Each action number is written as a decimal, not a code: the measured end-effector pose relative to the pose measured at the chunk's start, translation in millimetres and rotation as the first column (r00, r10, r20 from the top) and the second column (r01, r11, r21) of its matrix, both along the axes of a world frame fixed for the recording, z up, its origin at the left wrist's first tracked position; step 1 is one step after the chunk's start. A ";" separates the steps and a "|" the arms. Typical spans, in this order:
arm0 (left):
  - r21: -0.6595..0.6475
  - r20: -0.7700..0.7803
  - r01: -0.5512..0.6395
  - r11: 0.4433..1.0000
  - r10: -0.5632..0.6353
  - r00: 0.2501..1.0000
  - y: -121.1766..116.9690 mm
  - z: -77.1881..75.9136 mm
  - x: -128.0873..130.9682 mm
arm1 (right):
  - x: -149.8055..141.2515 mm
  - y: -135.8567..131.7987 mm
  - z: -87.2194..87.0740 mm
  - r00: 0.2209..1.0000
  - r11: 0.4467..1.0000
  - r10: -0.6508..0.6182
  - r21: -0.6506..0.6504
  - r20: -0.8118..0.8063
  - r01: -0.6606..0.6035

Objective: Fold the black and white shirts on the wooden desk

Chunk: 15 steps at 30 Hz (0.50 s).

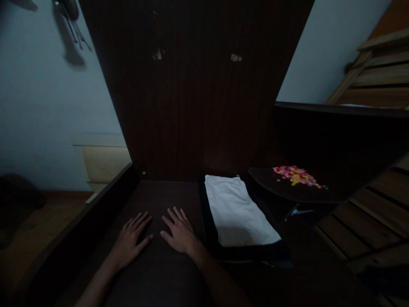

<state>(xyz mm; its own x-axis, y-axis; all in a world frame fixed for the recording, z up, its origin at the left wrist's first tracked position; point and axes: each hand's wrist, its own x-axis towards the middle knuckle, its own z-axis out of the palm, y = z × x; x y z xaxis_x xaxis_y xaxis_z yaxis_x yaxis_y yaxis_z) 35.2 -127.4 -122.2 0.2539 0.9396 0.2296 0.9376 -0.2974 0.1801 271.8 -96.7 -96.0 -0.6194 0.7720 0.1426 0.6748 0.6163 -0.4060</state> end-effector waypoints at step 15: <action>-0.039 -0.024 0.009 0.999 -0.010 1.000 -3.3 7.8 2.9 | -0.2 2.5 -1.8 1.000 1.000 0.007 0.028 0.012 -0.008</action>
<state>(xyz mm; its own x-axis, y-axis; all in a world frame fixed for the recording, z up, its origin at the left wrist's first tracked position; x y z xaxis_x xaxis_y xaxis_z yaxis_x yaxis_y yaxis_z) 38.1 -130.7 -114.4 0.2676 0.9452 0.1870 0.9392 -0.2992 0.1684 271.6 -94.2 -97.8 -0.6268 0.7633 0.1567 0.6748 0.6323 -0.3806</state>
